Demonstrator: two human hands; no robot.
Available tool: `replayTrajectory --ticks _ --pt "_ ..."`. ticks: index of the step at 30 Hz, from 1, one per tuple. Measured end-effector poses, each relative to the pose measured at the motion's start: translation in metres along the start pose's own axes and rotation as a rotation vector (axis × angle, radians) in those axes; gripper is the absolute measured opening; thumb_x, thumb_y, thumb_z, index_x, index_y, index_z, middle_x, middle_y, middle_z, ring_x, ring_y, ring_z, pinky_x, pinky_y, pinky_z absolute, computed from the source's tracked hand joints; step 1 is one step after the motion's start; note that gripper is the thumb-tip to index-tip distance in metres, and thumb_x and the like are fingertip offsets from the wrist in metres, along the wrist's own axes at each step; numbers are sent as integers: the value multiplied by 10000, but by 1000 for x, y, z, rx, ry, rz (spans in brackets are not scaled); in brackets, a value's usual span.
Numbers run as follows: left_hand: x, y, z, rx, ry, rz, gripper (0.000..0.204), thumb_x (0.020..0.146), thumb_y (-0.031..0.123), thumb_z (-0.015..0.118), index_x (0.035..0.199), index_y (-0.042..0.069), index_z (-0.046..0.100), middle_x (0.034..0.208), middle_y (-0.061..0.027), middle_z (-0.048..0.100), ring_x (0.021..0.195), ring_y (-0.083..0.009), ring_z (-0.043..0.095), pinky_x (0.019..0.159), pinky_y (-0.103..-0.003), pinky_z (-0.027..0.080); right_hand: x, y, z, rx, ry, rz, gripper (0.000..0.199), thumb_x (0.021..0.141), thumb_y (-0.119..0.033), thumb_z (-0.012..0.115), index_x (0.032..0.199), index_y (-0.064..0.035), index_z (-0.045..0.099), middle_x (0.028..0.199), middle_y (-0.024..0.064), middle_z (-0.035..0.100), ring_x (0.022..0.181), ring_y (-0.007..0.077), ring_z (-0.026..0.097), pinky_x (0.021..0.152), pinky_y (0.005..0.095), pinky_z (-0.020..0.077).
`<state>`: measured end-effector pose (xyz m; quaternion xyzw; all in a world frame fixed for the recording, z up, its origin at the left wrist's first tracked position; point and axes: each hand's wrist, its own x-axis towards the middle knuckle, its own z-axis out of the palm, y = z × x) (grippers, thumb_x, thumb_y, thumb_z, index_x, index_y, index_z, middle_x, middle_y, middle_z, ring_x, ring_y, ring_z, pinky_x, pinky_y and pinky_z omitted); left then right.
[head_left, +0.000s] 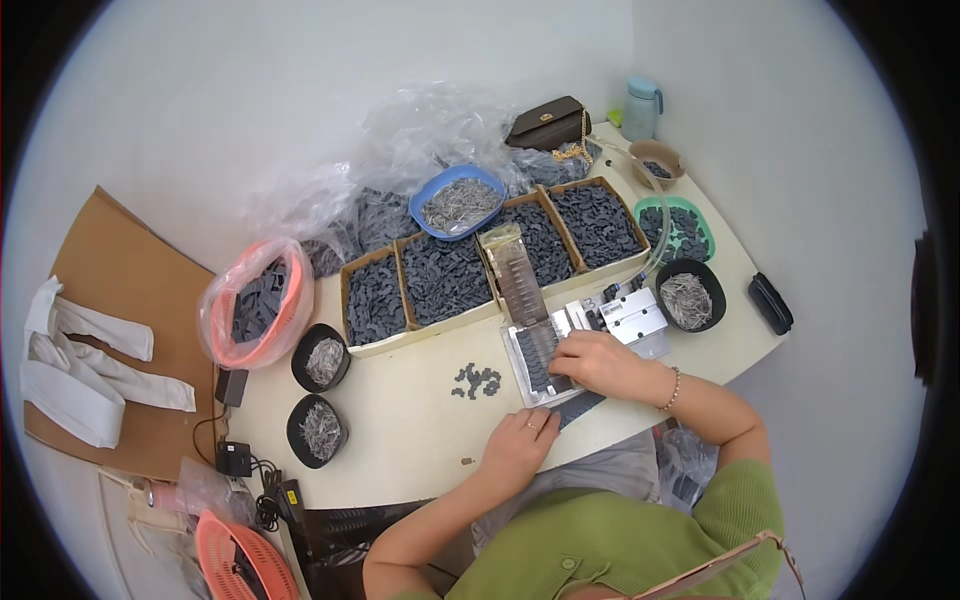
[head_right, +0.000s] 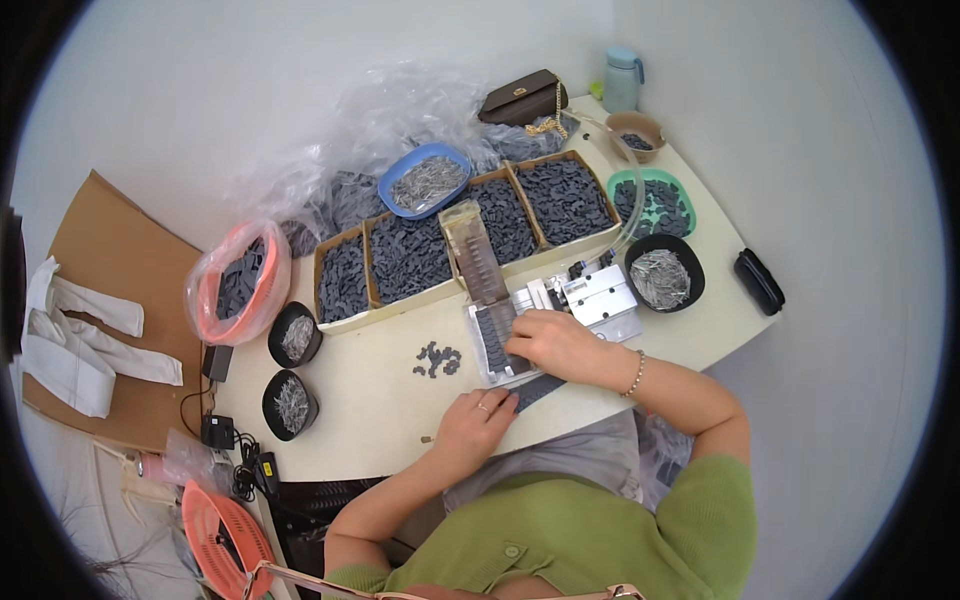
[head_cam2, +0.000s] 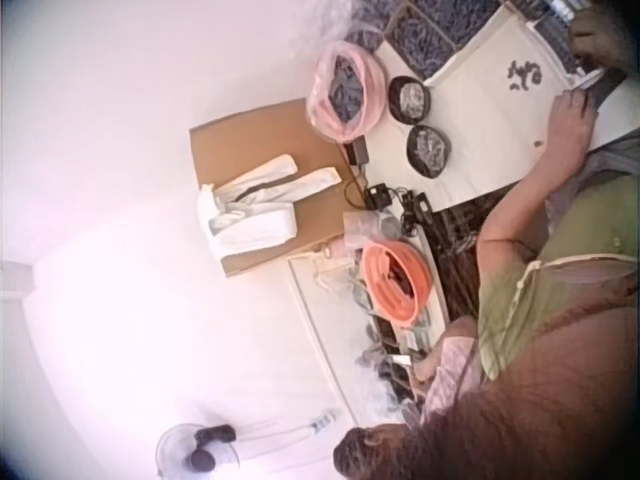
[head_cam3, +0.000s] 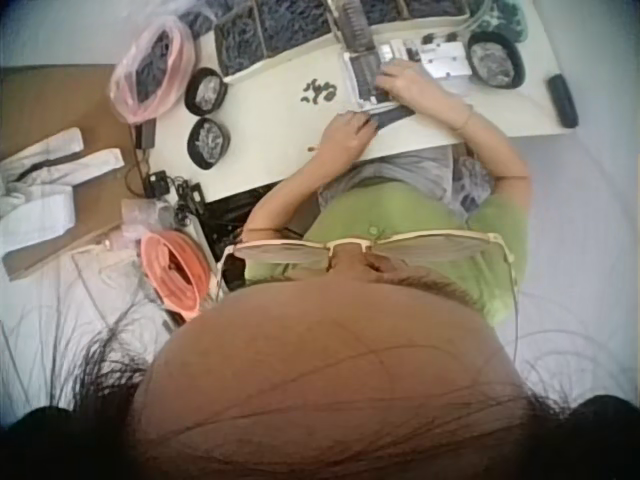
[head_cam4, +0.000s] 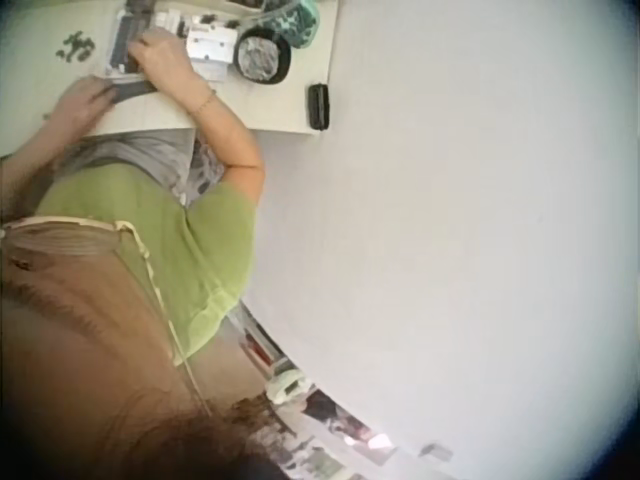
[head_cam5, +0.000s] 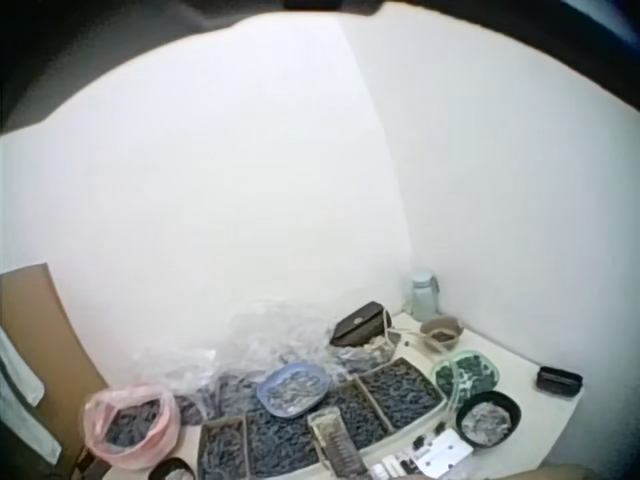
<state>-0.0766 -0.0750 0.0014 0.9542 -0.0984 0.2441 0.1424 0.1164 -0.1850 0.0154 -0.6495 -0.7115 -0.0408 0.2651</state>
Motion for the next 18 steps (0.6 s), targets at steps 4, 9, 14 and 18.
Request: replayTrajectory --ticks 4,9,14,18 --pt "0 -2 4 -8 -69 -28 302 717 78 603 1003 -18 606 904 -98 563 807 -221 555 673 -332 458 -1 -2 -2 -11 11 -20 227 661 -39 624 884 -58 662 873 42 600 820 221 583 738 330 493" --pt "10 -5 -4 -53 -31 -120 176 761 2 631 937 14 630 855 -105 597 758 -254 599 644 -333 488 -3 -7 -13 72 16 -37 215 758 -86 626 969 -59 656 899 71 615 852 258 592 757 357 487" --pt "15 -25 -12 -620 -31 -555 128 897 29 565 1012 -1 613 850 -62 614 719 -151 601 660 -267 496 -1 -31 -21 282 -127 166 202 866 -168 611 1033 -55 615 879 124 617 863 323 598 766 401 481" --pt "12 -48 -8 -990 -83 -775 158 947 68 536 1075 -4 594 880 -4 601 758 -45 549 675 -200 481 5 -30 -10 421 -52 273 187 858 -121 620 1017 -26 602 906 134 620 851 320 603 751 391 485"
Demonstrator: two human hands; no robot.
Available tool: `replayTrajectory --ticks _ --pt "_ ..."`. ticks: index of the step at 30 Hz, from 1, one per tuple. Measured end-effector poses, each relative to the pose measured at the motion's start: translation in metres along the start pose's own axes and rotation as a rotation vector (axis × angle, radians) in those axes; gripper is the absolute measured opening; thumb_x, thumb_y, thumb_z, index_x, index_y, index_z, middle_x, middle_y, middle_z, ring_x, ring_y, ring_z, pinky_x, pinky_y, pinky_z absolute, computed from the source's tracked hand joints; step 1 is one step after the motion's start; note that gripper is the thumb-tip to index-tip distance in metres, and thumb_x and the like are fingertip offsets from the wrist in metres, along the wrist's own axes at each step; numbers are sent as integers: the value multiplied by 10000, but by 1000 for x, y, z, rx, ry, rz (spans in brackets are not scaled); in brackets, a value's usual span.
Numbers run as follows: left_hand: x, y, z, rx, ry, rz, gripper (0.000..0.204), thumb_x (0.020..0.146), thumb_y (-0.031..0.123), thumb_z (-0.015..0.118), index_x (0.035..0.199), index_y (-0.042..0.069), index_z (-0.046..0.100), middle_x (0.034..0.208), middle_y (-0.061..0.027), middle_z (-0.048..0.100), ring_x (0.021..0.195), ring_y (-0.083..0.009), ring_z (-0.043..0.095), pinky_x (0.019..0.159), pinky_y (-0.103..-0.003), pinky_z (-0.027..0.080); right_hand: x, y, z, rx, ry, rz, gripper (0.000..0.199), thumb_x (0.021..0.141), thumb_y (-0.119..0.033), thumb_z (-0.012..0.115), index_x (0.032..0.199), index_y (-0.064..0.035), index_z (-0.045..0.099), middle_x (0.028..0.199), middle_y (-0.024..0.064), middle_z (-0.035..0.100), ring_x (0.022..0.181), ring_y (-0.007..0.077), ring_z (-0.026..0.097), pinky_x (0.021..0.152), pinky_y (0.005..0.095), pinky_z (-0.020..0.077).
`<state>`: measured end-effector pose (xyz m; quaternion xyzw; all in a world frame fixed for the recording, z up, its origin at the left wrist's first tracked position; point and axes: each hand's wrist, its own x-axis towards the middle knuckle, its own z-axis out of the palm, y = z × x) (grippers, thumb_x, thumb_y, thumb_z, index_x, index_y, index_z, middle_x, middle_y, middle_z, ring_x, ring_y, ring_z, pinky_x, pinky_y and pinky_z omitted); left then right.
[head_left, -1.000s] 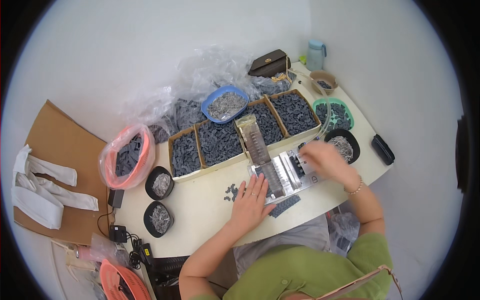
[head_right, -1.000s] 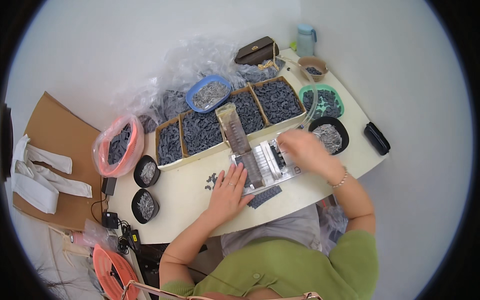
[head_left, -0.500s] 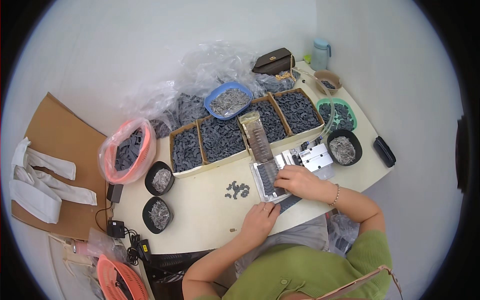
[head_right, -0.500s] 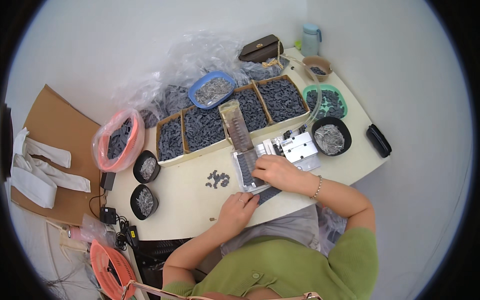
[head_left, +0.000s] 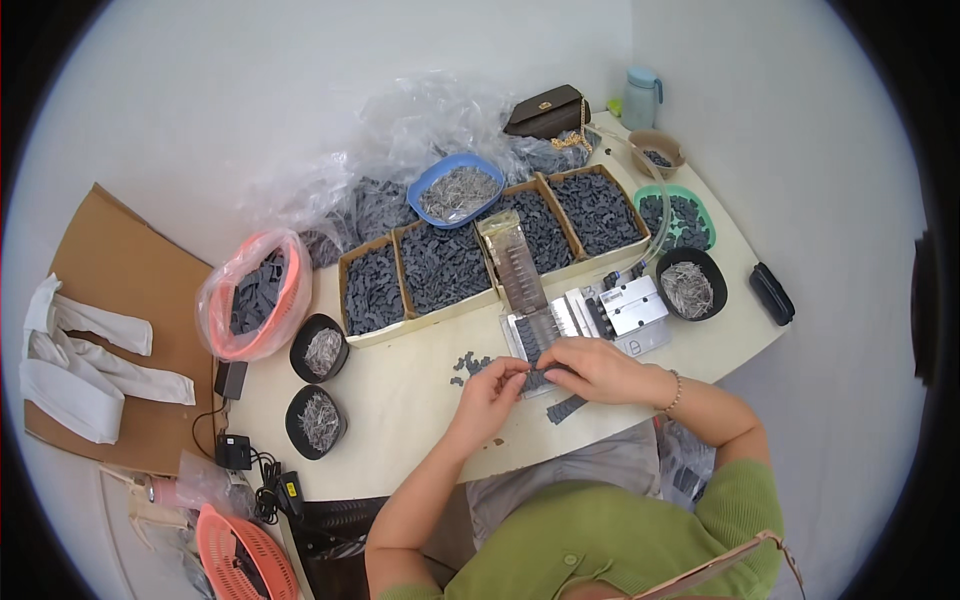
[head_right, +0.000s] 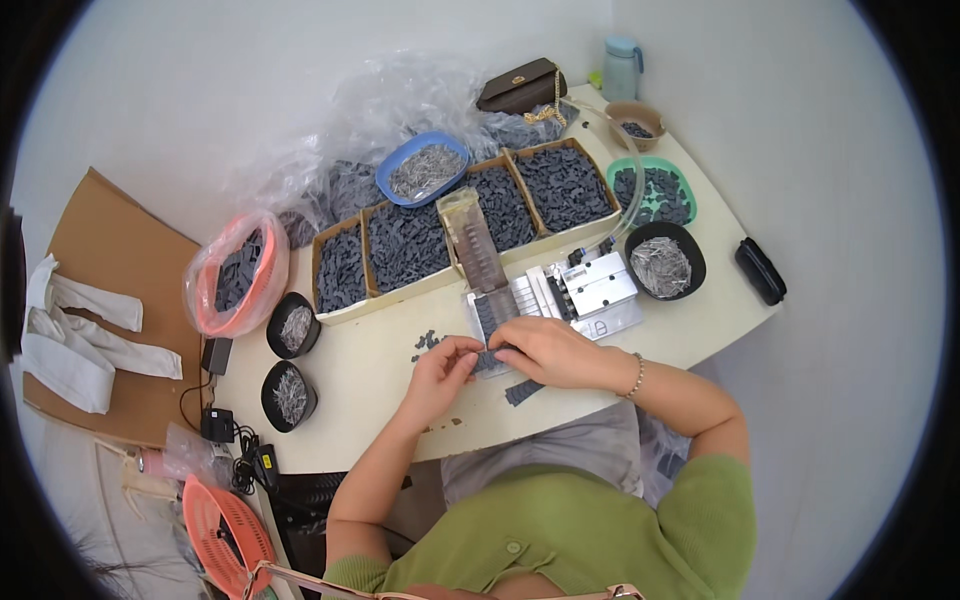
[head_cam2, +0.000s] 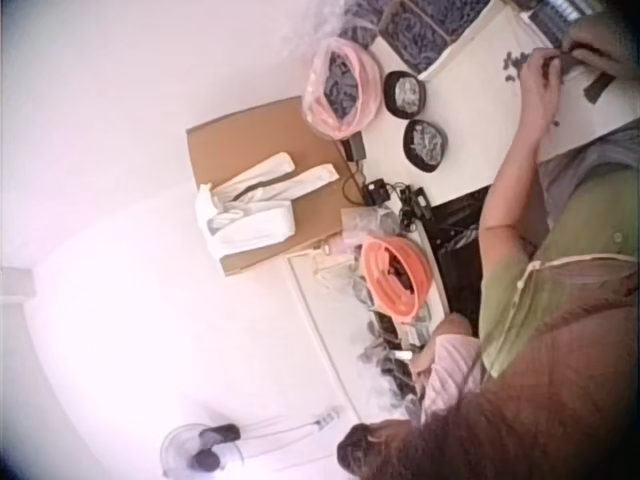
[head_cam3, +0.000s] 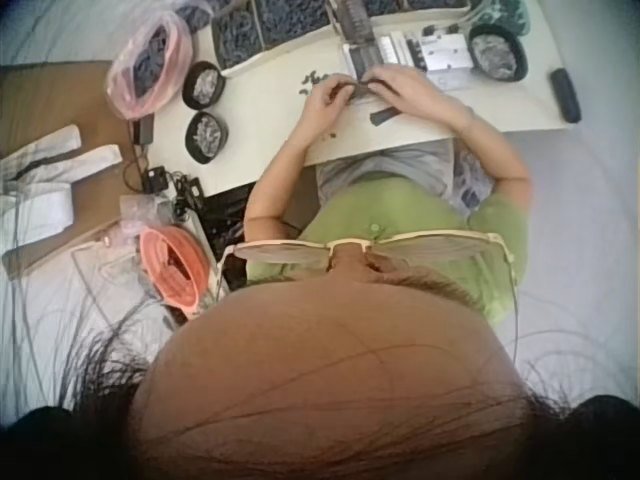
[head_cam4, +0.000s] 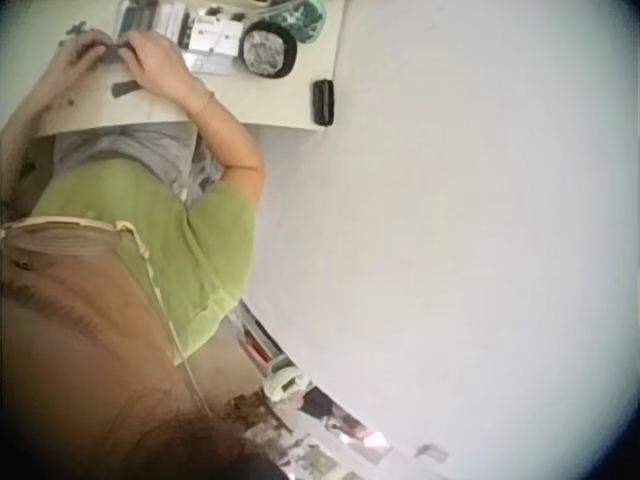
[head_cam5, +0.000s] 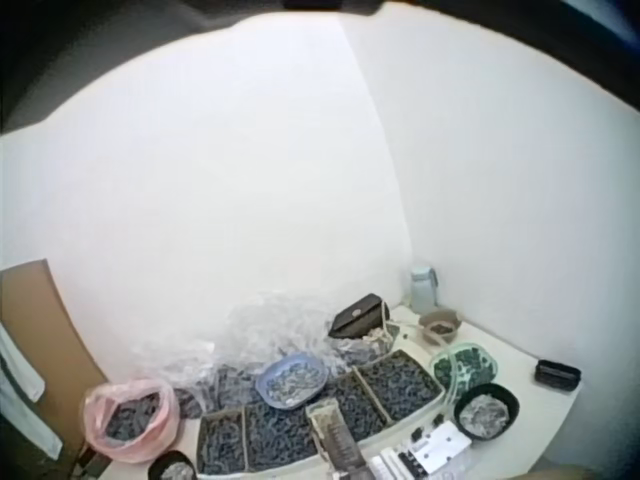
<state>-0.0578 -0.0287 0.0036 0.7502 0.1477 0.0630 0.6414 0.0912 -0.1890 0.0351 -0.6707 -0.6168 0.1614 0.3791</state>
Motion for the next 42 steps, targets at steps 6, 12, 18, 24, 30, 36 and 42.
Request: replayTrajectory --ticks 6,12,18,24,30,36,42 --pt "0 -12 -3 84 15 91 139 897 76 606 1005 -11 617 836 -37 600 676 -80 539 621 -233 461 2 4 13 -10 84 -41 144 823 -88 647 947 -22 619 868 128 619 827 318 604 731 391 485" --pt "-1 -4 2 378 98 219 105 844 66 657 931 9 641 815 -61 591 607 -122 530 567 -248 433 1 9 21 -101 127 -94 147 778 -94 674 904 -47 614 821 106 597 812 304 589 721 392 476" --pt "-1 -8 3 466 161 389 108 802 40 677 905 18 650 798 -83 579 648 -190 549 566 -278 434 -1 8 29 -242 217 -189 113 748 -87 693 837 -73 624 804 62 585 796 265 577 693 369 469" --pt "-3 -10 4 491 191 461 118 758 -9 688 861 23 641 814 -86 600 724 -240 574 620 -310 459 -3 8 34 -319 278 -256 103 736 -67 708 800 -43 631 757 58 591 729 233 579 638 333 468" --pt "-3 -6 4 587 199 571 139 721 -45 677 837 14 629 805 -101 611 755 -280 584 661 -350 482 -4 9 38 -319 273 -319 118 721 -58 631 837 -34 630 761 53 566 750 222 550 650 331 449" --pt "-2 -8 7 615 202 593 149 717 -41 667 852 9 626 805 -101 590 753 -288 566 679 -374 472 -2 10 37 -251 279 -294 103 739 -53 655 838 -29 635 746 63 564 720 237 550 654 335 457" --pt "-5 -9 8 660 254 637 150 709 -42 686 838 8 629 798 -100 605 733 -281 587 642 -352 488 -1 6 33 -191 277 -198 151 722 -62 724 846 -38 640 814 71 565 774 252 550 682 352 460"
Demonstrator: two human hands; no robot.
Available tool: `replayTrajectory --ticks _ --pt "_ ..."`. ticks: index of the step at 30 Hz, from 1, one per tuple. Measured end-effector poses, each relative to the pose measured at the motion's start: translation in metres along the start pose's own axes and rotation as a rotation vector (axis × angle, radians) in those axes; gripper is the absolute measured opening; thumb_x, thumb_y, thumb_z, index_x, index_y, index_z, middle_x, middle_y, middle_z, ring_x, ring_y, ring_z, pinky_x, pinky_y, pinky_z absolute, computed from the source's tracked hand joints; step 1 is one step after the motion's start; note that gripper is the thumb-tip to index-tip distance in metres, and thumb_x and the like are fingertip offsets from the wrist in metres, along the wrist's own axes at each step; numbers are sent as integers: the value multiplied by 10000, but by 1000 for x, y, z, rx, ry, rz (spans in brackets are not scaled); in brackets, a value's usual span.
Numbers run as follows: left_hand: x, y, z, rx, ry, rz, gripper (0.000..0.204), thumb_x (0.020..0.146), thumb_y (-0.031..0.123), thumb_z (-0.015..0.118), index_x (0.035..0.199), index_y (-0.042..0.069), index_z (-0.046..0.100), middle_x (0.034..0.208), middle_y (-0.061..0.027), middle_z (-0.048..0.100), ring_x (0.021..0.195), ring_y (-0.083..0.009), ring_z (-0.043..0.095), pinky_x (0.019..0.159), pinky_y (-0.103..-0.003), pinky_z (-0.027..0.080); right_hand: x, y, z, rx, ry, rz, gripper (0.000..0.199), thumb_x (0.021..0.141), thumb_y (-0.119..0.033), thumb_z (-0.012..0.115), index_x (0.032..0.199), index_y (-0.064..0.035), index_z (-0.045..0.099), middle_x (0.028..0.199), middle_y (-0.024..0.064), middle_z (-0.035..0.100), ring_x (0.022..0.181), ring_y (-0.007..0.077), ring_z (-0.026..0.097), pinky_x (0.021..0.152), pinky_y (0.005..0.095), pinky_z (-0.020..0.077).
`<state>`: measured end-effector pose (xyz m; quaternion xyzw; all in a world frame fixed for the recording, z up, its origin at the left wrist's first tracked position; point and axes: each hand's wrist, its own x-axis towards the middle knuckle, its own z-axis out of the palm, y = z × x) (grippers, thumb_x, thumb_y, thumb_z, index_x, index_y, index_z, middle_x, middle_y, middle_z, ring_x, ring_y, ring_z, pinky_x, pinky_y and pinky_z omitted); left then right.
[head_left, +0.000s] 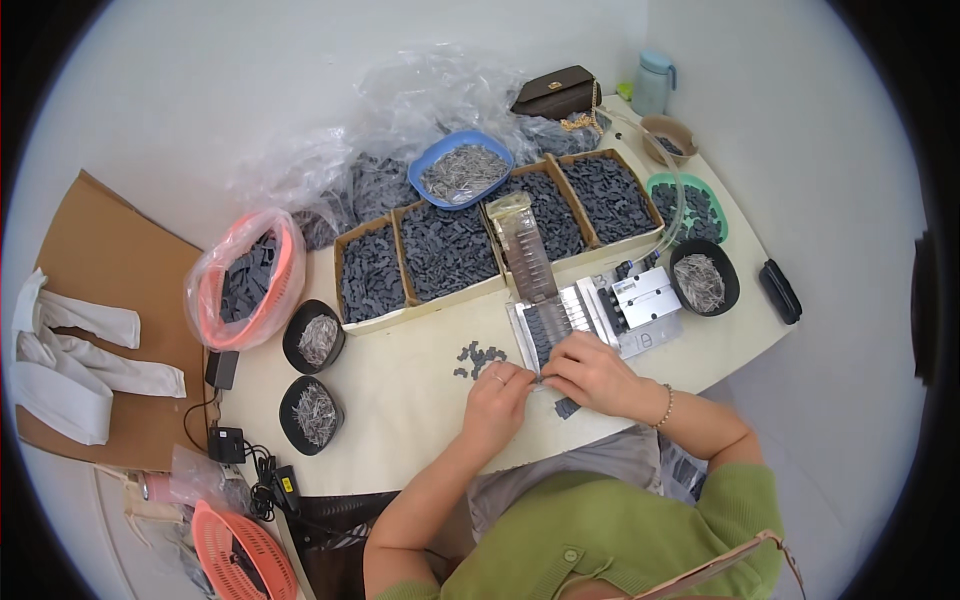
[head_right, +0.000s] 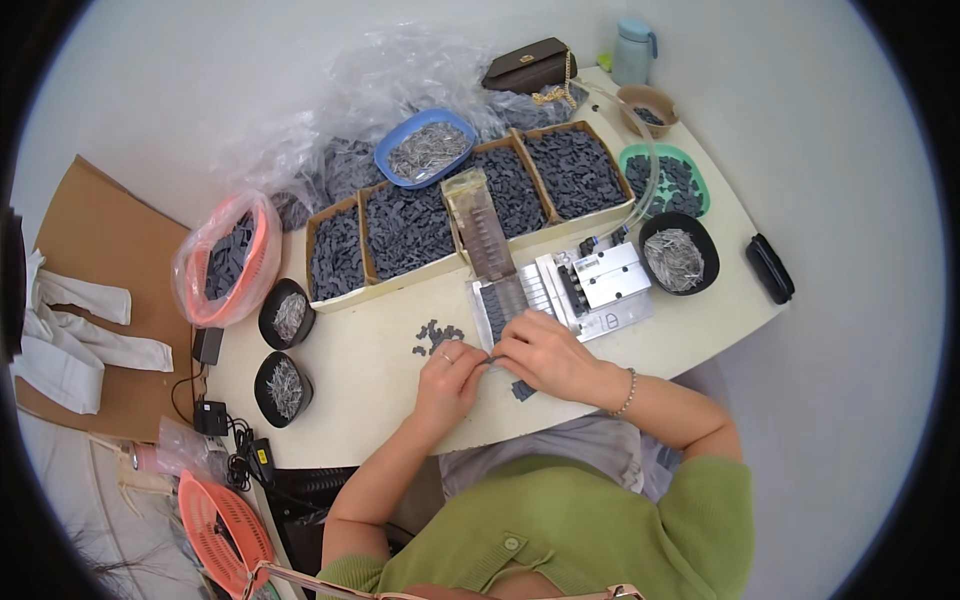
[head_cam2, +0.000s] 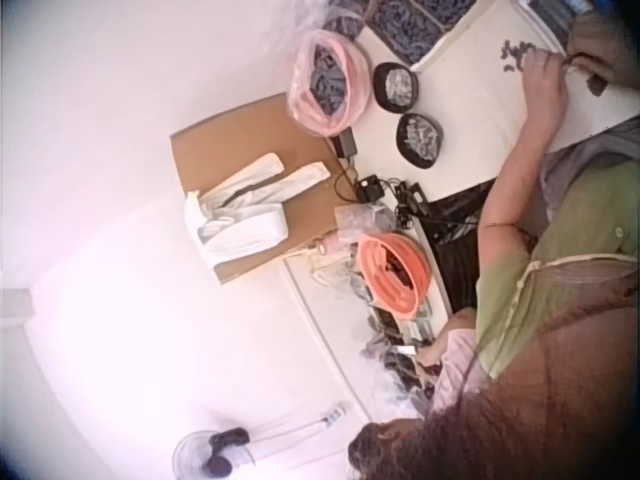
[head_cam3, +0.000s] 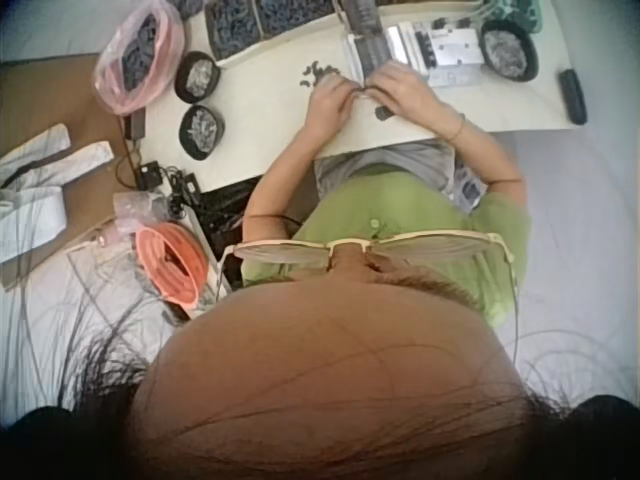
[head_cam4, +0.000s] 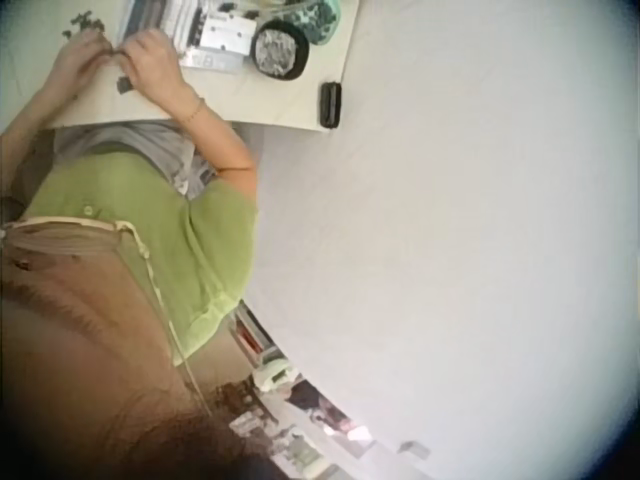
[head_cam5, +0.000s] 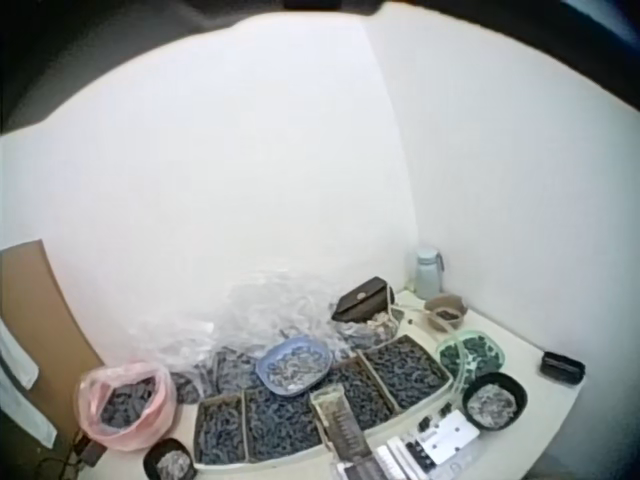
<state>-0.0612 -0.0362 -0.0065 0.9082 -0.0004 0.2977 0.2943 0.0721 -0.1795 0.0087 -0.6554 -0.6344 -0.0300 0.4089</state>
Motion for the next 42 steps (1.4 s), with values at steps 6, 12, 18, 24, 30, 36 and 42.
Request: replayTrajectory --ticks 6,12,18,24,30,36,42 --pt "-1 1 3 -131 4 -135 152 723 -45 693 847 20 634 803 -90 609 702 -252 588 629 -332 483 1 2 -2 -29 -32 7 123 740 -66 704 831 -39 625 816 69 522 780 258 508 681 348 448" --pt "4 2 1 -140 -20 -125 137 718 -41 700 823 18 636 776 -86 604 682 -247 582 606 -323 467 -4 4 -1 12 -31 32 153 723 -61 720 853 -37 644 820 69 549 776 254 536 675 346 451" --pt "5 5 1 -87 4 -58 158 697 -43 708 827 17 642 751 -85 593 668 -254 576 587 -329 462 -2 5 1 21 -11 -7 158 711 -44 717 849 -29 641 812 75 545 772 254 536 663 340 452" --pt "2 5 4 -57 37 -22 172 683 -51 706 829 15 644 744 -90 588 656 -260 571 570 -333 462 0 3 1 -3 -45 -36 156 696 -44 688 825 -19 604 786 83 493 751 256 499 652 340 439" --pt "0 5 7 -41 60 -10 177 679 -56 699 832 13 643 745 -95 593 659 -265 575 571 -338 464 -3 3 3 -53 -39 -54 155 689 -46 681 821 -20 604 777 81 492 753 254 504 642 334 442" --pt "-1 6 3 38 10 67 171 687 -33 696 838 28 647 759 -92 601 696 -269 587 613 -348 479 -6 4 -2 -82 -10 -99 128 708 -86 655 832 -62 634 799 59 529 770 239 526 650 342 444" --pt "-8 23 5 283 -196 336 266 749 193 698 945 21 646 881 -67 598 755 -220 568 649 -331 454 -29 -4 -33 -346 -128 -312 199 730 -115 608 915 -57 655 875 19 577 801 171 539 650 302 430"
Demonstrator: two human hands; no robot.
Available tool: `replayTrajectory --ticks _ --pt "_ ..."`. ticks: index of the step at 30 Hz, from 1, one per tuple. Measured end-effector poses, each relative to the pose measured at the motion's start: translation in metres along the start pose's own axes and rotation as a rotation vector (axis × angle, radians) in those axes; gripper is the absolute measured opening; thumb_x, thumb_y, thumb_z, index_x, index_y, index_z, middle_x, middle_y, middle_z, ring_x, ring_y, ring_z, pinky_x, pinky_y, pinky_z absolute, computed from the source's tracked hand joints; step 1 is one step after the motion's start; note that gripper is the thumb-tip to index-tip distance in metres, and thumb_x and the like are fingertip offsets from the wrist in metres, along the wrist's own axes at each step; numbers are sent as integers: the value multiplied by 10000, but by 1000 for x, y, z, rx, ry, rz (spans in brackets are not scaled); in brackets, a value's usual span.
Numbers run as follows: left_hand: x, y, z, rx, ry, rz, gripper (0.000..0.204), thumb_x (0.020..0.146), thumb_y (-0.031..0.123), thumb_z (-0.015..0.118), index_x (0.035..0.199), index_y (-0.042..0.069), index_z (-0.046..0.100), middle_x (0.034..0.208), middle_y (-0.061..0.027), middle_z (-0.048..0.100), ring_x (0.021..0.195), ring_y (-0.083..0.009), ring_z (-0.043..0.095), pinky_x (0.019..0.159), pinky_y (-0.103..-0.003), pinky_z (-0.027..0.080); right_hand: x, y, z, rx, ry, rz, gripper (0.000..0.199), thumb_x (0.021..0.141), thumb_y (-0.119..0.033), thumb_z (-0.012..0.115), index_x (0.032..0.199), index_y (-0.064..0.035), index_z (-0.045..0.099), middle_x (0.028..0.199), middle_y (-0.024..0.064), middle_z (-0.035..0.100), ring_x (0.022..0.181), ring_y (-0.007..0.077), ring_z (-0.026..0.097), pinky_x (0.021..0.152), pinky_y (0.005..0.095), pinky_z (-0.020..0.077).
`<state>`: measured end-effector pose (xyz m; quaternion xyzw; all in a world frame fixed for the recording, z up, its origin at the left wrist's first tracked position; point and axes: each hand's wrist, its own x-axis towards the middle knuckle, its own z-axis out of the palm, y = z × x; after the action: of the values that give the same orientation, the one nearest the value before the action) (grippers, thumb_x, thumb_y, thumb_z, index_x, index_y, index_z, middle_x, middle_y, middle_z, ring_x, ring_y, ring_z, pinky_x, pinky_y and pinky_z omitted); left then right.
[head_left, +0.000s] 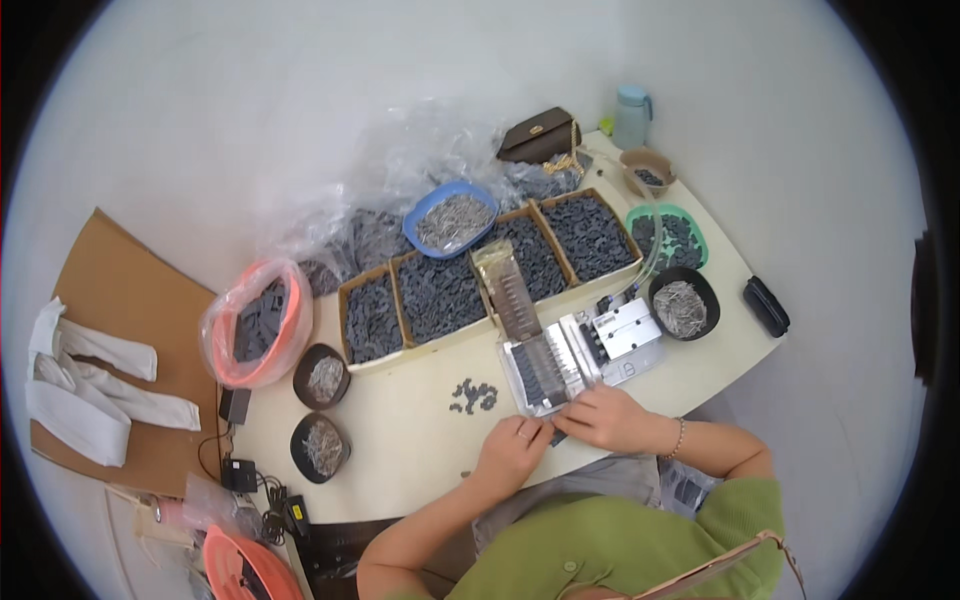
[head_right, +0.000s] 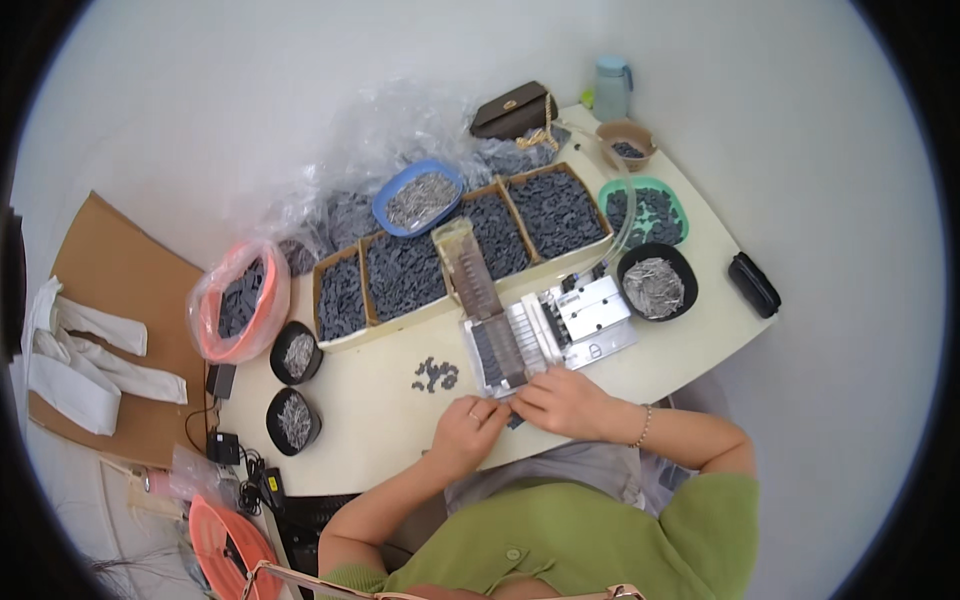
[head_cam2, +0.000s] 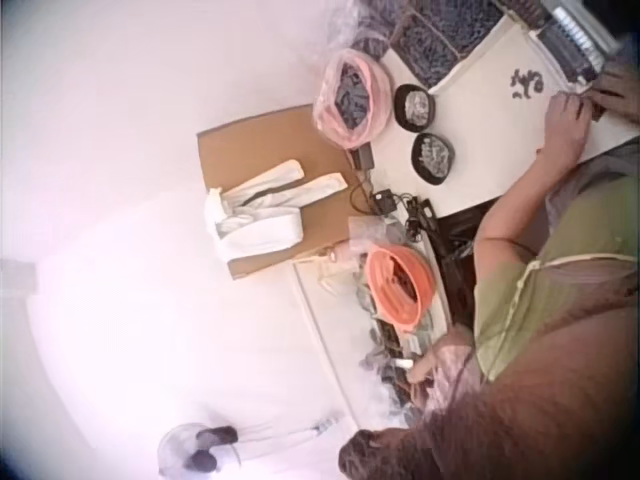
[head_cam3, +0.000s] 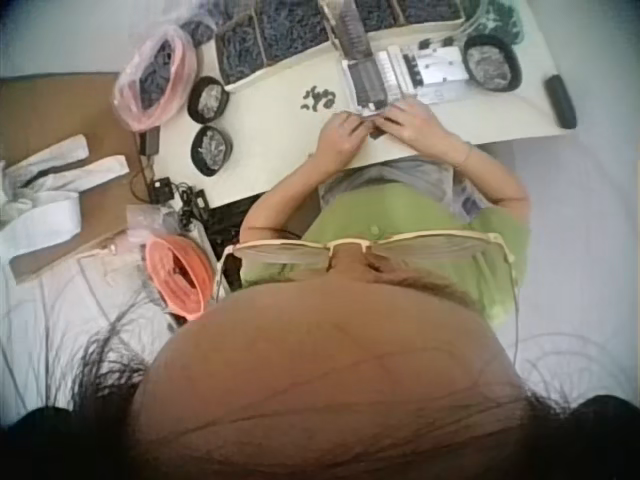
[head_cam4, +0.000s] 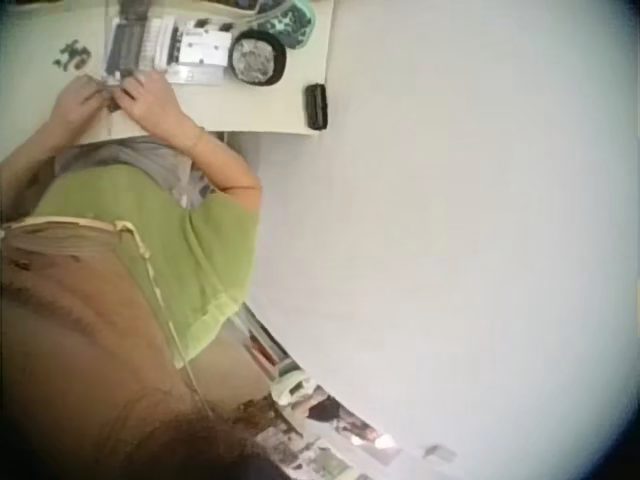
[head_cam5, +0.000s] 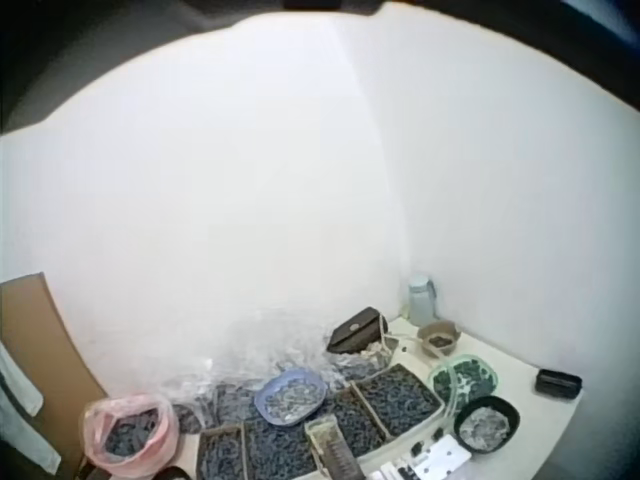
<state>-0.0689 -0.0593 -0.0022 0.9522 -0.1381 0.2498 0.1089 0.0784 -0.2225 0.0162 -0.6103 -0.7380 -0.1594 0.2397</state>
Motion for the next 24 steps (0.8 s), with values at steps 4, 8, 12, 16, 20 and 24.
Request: replayTrajectory --ticks 4,8,12,16,20,24 --pt "2 13 1 4 -52 -60 335 728 243 721 987 40 658 889 -58 576 786 -216 553 662 -331 438 -13 1 -1 -105 -96 -85 256 740 -135 596 960 -13 646 935 22 593 839 148 546 663 276 429" --pt "1 15 1 63 -81 16 264 745 189 695 956 37 656 879 -66 572 788 -216 550 658 -330 436 -15 12 -4 2 -90 -57 243 733 -133 603 957 -55 655 918 20 608 830 154 567 678 275 448" --pt "0 10 0 58 -90 4 233 744 163 684 936 36 653 880 -70 573 789 -216 551 658 -336 434 11 58 -13 64 -17 90 220 726 -117 622 940 -82 657 862 50 617 819 201 585 689 320 473" --pt "0 4 -5 7 -74 -60 225 727 146 702 925 50 654 882 -62 580 781 -217 554 654 -339 431 60 124 -19 89 94 234 160 781 -97 627 934 -66 662 874 78 616 848 266 585 729 375 486" --pt "-1 -9 -12 -40 15 -158 221 705 103 726 913 69 658 865 -56 587 750 -224 557 638 -340 429 116 166 -9 23 108 293 136 798 -96 650 921 -44 674 876 84 628 874 288 588 769 389 484" --pt "2 -34 -33 -13 62 -252 199 717 56 706 911 65 657 852 -72 591 741 -255 562 638 -367 438 160 203 13 -115 10 356 132 800 -101 644 918 -54 681 875 93 631 892 297 588 774 407 481"
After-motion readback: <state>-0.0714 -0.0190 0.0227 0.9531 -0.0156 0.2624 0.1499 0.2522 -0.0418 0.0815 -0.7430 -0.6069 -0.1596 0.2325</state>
